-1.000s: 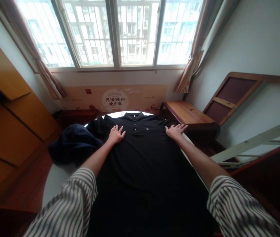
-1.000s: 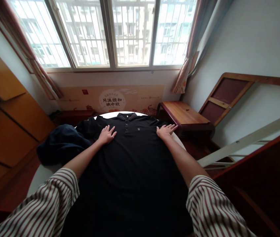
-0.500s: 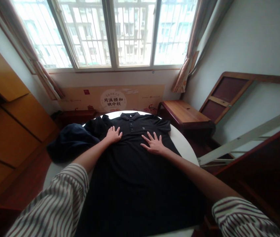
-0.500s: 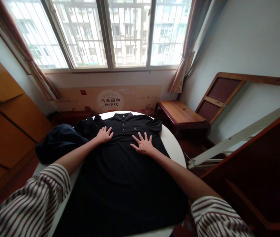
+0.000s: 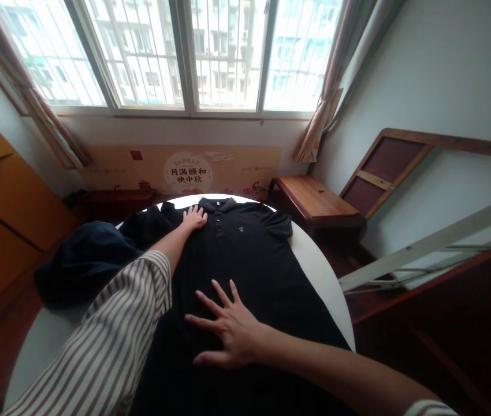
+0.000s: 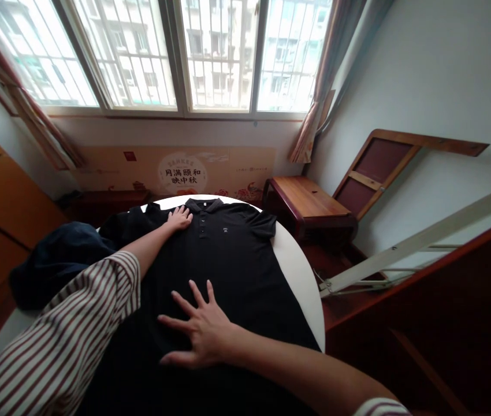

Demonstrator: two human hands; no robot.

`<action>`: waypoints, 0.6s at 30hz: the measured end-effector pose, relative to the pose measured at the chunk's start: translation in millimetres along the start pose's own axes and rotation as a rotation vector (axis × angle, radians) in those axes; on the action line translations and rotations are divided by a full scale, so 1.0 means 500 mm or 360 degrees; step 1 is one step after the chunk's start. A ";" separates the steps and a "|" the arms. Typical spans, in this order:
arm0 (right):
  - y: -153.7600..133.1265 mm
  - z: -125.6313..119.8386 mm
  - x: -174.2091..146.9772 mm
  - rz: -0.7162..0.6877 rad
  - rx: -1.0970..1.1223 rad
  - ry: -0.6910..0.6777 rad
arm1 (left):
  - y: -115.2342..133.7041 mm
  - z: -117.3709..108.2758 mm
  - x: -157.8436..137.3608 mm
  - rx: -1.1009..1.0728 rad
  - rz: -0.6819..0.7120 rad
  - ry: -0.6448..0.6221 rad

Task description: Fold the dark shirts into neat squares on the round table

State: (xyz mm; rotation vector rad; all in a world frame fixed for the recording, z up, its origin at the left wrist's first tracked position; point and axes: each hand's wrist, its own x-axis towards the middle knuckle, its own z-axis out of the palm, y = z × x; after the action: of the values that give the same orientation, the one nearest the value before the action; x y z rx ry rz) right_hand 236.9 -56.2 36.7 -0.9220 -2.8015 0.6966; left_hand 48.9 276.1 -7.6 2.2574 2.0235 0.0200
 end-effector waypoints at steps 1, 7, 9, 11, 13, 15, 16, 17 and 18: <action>-0.014 0.001 -0.012 -0.0037 0.0053 -0.0015 | -0.003 -0.002 0.008 -0.0007 0.0002 -0.0007; -0.076 0.040 -0.050 -0.0236 0.0072 -0.0071 | 0.019 -0.042 -0.002 -0.0020 0.0018 -0.0025; -0.084 0.063 -0.065 -0.0307 -0.0074 0.0012 | 0.042 -0.062 -0.037 -0.0010 0.0038 0.0033; -0.085 0.077 -0.094 -0.0443 -0.0258 0.0104 | 0.063 -0.080 -0.104 0.0000 0.0106 0.0113; -0.083 0.077 -0.138 -0.0556 -0.0429 0.0149 | 0.072 -0.092 -0.216 -0.0019 0.0310 0.0187; -0.078 0.068 -0.193 -0.0556 -0.0553 0.0172 | 0.062 -0.094 -0.372 -0.0103 0.0774 0.0281; -0.075 0.063 -0.222 -0.0527 -0.0593 0.0210 | 0.051 -0.092 -0.461 -0.0149 0.0948 0.0247; -0.072 0.059 -0.250 -0.0480 -0.0620 0.0263 | 0.036 -0.087 -0.552 -0.0200 0.1076 0.0167; -0.069 0.058 -0.277 -0.0429 -0.0641 0.0309 | 0.019 -0.081 -0.641 -0.0253 0.1179 0.0089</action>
State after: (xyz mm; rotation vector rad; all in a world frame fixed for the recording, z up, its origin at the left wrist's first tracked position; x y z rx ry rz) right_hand 323.7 -173.2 31.9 -0.5973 -2.8548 0.0041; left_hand 19.2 -39.7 53.8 2.7593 1.0452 0.2915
